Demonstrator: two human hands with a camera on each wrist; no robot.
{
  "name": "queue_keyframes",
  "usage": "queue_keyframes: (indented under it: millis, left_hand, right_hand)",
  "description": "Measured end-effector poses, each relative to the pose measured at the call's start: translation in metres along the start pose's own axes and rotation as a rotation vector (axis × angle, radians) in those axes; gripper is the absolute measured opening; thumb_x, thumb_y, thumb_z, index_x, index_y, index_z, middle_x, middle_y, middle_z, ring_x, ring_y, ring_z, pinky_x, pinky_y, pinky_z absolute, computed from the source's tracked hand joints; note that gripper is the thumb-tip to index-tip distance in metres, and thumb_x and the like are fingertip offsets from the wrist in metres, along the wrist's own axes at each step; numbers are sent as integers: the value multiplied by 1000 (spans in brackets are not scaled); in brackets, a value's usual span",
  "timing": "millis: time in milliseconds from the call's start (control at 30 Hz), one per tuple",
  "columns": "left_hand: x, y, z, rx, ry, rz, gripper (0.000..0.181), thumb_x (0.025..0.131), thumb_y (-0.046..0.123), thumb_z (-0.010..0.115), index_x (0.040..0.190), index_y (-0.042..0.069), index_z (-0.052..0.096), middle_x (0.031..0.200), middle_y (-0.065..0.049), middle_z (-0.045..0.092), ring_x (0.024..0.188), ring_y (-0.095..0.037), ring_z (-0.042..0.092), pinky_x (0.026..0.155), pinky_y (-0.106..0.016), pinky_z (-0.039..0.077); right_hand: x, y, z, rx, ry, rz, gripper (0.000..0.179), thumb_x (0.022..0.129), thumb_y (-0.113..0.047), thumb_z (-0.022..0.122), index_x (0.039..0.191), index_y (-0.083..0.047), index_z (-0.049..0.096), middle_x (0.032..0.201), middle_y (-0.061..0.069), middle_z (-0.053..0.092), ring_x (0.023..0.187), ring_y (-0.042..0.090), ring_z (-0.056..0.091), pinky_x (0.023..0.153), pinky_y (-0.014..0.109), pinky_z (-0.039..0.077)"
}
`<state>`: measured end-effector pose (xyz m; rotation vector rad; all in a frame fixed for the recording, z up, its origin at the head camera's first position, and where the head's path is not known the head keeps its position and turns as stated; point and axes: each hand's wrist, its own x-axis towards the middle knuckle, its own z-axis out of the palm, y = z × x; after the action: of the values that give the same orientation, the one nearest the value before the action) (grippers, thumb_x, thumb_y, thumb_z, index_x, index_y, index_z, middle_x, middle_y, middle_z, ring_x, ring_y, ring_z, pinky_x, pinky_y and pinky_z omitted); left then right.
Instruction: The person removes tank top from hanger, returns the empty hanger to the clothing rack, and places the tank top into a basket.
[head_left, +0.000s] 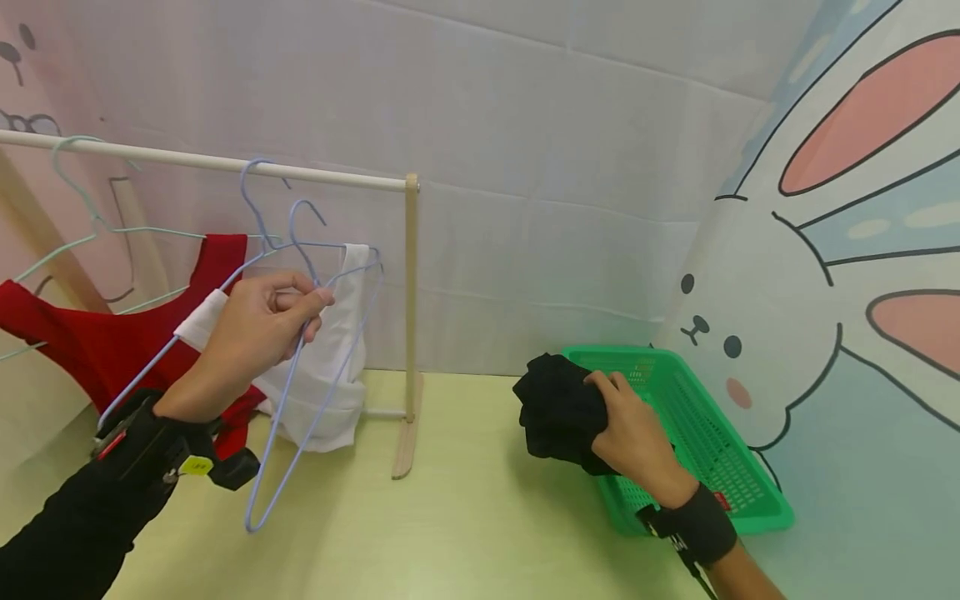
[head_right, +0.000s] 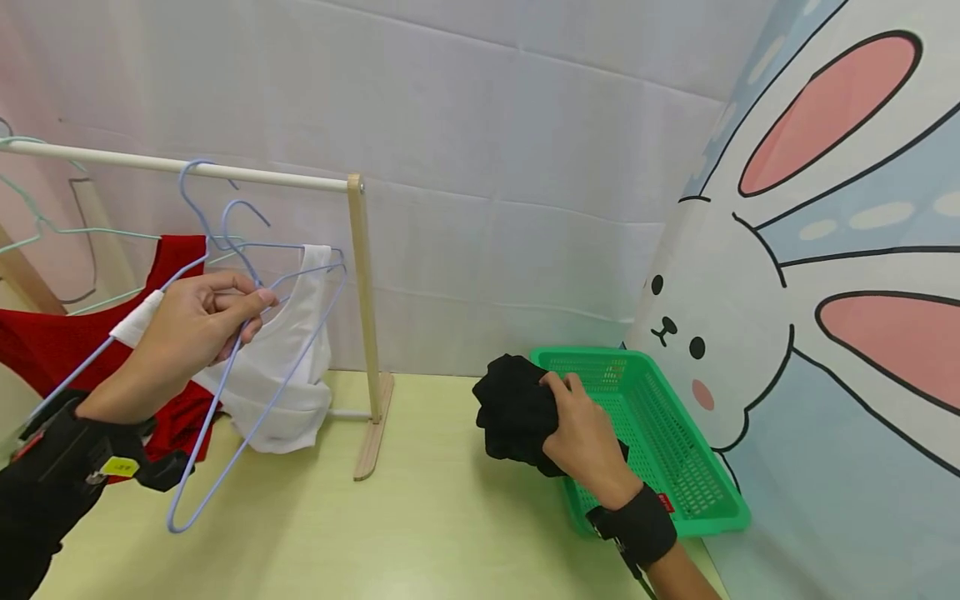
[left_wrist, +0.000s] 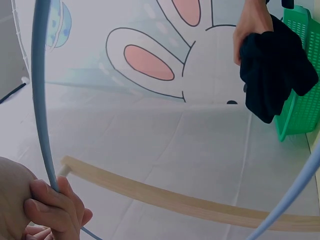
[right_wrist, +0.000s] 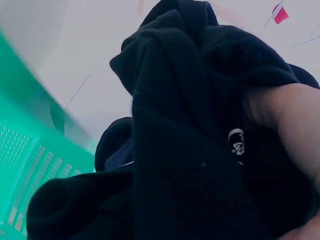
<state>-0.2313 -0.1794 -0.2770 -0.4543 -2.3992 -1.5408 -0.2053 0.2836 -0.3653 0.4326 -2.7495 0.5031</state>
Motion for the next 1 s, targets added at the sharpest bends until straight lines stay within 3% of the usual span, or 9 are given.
queue_keyframes:
  millis: [200, 400, 533, 767, 1000]
  left_hand:
    - [2, 1, 1, -14, 1, 12, 25, 110, 29, 64, 109, 4, 65, 66, -4, 62, 46, -19, 43, 40, -29, 38]
    - [6, 2, 4, -42, -2, -15, 27, 110, 31, 65, 107, 4, 65, 66, -5, 61, 46, -18, 44, 40, -30, 38]
    - [10, 5, 1, -9, 4, -1, 26, 110, 31, 65, 107, 5, 64, 66, -5, 60, 47, -18, 44, 41, -29, 39]
    - [18, 13, -4, -24, 12, 0, 23, 110, 28, 65, 109, 5, 66, 65, -3, 61, 46, -18, 44, 41, -28, 39]
    - [19, 15, -9, -32, 10, -7, 23, 109, 26, 66, 111, 3, 66, 67, -7, 64, 47, -17, 45, 42, -26, 42]
  right_hand:
    - [-4, 13, -14, -32, -9, 43, 66, 74, 17, 61, 137, -2, 57, 124, 26, 57, 58, 24, 40, 53, 36, 28]
    - [-11, 29, -36, -48, -7, 89, 68, 75, 16, 58, 140, 1, 54, 132, 30, 53, 58, 26, 40, 52, 37, 28]
    - [-16, 41, -47, -55, 23, 103, 67, 75, 16, 56, 141, 3, 53, 126, 31, 53, 58, 25, 38, 53, 37, 28]
    - [-17, 60, -54, -74, 55, 133, 67, 76, 13, 56, 142, 2, 50, 124, 32, 50, 54, 24, 38, 50, 36, 30]
    - [-16, 75, -55, -107, 24, 161, 67, 75, 11, 56, 142, 5, 50, 122, 34, 50, 60, 28, 42, 52, 38, 32]
